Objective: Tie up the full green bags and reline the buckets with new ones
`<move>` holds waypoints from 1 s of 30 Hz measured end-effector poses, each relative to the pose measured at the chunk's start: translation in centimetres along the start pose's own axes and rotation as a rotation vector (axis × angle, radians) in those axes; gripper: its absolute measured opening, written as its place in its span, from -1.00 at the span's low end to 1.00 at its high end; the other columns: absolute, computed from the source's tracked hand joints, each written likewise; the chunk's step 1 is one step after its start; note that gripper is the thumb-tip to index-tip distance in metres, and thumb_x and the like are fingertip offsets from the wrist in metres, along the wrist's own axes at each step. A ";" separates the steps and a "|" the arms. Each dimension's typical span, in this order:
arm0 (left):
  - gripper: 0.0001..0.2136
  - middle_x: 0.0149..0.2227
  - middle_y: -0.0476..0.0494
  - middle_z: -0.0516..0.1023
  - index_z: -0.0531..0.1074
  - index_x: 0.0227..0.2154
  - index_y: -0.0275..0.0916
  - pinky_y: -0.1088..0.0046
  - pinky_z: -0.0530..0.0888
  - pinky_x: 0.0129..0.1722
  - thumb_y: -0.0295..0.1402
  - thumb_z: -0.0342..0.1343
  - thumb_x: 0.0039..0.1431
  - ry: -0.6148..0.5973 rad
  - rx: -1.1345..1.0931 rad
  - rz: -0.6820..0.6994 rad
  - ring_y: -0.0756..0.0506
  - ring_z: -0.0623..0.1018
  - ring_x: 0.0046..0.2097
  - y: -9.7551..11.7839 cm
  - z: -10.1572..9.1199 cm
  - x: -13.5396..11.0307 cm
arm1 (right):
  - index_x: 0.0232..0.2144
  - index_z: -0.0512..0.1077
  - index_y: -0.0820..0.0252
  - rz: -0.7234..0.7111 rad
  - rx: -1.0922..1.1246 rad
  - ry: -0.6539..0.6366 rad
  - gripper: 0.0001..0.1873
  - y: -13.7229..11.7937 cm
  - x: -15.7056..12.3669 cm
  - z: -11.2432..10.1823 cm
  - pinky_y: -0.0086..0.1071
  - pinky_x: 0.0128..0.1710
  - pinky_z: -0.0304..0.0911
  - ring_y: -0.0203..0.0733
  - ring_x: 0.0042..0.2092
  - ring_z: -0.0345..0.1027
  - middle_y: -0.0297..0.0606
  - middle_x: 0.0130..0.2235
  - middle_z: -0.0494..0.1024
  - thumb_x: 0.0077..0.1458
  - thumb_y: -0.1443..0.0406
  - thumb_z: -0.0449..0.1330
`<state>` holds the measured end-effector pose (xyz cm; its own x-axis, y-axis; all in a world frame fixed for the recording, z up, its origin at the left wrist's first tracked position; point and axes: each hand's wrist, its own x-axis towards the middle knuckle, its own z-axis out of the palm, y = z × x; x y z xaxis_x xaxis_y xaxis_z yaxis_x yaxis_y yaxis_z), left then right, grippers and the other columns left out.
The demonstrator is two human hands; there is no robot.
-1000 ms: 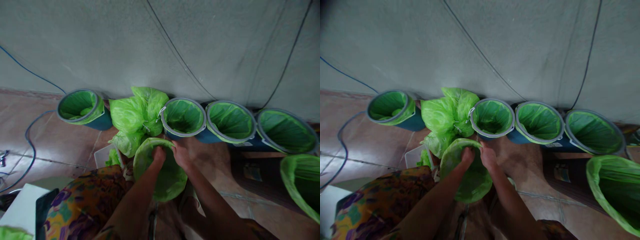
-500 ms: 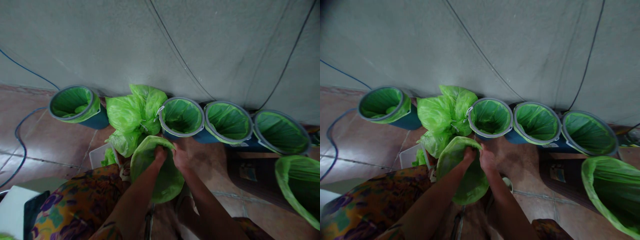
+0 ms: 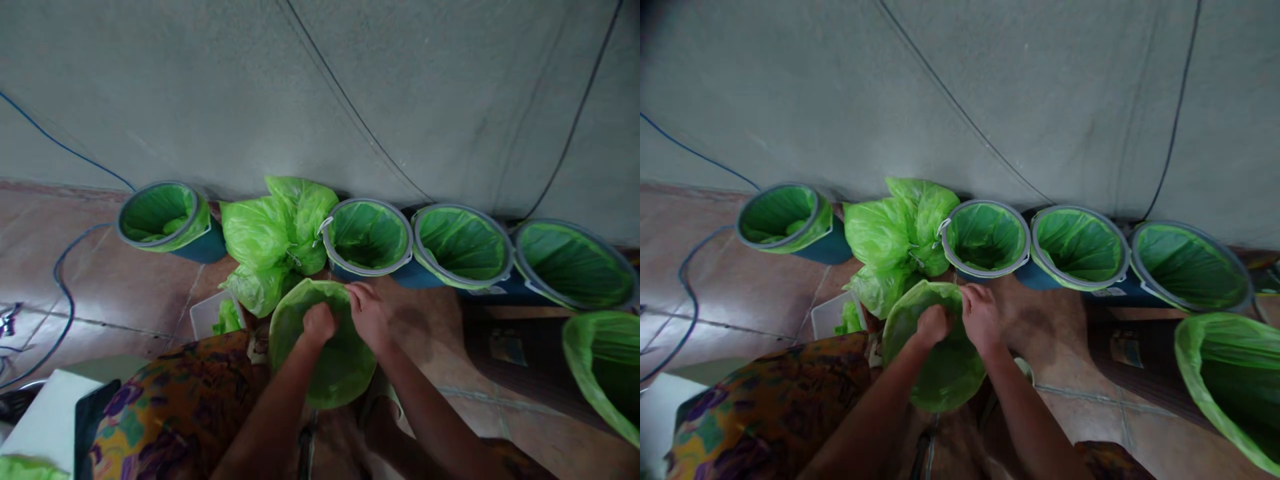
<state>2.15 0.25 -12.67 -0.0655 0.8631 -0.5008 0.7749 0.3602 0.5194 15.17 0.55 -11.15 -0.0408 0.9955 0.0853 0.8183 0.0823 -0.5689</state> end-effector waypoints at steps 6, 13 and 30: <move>-0.72 -0.21 -0.15 0.56 0.50 -0.22 -0.22 0.49 0.37 -0.12 -0.33 -0.12 0.24 0.478 -0.002 0.193 -0.05 0.51 -0.17 0.2 -6.0 0.3 | -0.24 0.50 0.18 -0.120 -0.014 -0.104 -0.72 -1.8 2.6 1.0 -0.34 -0.06 0.16 -0.16 -0.14 0.25 -0.21 -0.22 0.51 0.15 0.40 0.00; -0.80 -0.20 -0.10 0.59 0.55 -0.28 -0.19 0.51 0.39 -0.13 -0.37 0.02 0.14 0.269 0.049 0.223 -0.05 0.52 -0.18 -3.6 -7.0 3.5 | -0.15 0.46 0.19 -0.062 -0.009 -0.108 -0.72 -0.6 2.7 3.6 -0.35 -0.05 0.13 -0.15 -0.11 0.23 -0.22 -0.16 0.50 0.12 0.41 0.05; -0.36 0.10 -0.23 0.37 0.18 0.16 -0.21 0.28 0.28 0.08 -0.37 0.16 -0.06 0.158 0.313 0.240 -0.20 0.34 0.11 -4.4 -8.4 1.6 | 0.03 0.31 0.24 -0.021 -0.136 -0.161 -0.55 -1.5 2.4 1.4 -0.24 0.02 0.14 -0.06 0.01 0.26 -0.08 -0.03 0.45 0.05 0.32 0.13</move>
<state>-6.66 3.02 -9.95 0.0631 0.9617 -0.2668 0.9320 0.0388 0.3605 13.06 2.88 -11.22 -0.1407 0.9891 -0.0422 0.8858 0.1068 -0.4516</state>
